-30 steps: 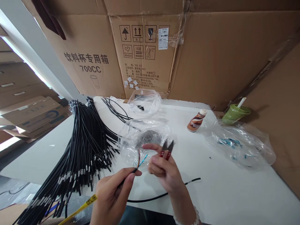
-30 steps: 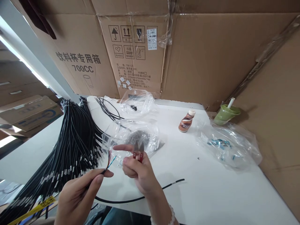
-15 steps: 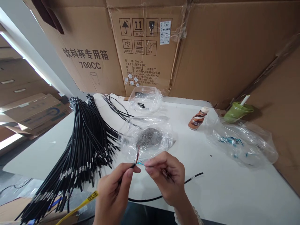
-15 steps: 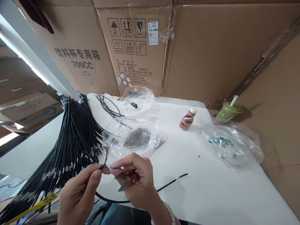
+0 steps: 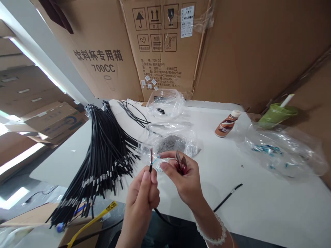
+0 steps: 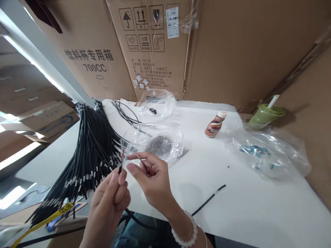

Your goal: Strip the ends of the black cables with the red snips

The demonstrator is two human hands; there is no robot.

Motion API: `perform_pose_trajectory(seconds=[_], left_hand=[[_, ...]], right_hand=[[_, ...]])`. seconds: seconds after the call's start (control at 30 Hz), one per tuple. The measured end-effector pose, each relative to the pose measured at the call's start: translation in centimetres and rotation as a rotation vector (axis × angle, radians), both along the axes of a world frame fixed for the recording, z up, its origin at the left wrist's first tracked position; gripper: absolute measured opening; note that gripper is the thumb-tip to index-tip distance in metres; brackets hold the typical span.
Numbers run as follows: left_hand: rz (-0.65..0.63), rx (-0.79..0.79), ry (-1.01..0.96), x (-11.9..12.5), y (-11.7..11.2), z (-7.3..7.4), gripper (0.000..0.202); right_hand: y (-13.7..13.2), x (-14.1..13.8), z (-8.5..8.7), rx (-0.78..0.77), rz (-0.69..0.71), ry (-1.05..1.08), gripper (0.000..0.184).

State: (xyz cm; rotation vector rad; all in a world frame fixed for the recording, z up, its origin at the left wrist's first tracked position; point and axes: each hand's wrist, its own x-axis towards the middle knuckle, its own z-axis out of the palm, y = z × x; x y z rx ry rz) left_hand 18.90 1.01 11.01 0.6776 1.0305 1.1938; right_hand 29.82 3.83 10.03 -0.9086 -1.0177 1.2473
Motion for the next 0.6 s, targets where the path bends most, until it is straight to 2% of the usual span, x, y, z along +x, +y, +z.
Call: perform_pose_trajectory(seconds=[0.27,0.6], left_hand=[[-0.084,-0.002,-0.174,-0.8,0.0,-1.0,0.036],[-0.040,-0.035,-0.146,-0.5,-0.3,-0.2,0.037]], right_hand=[[0.6,-0.7,-0.2,-0.047,0.080,-0.046,0.011],[0.8,-0.4,0.6,0.009,0.048,-0.168,0.008]])
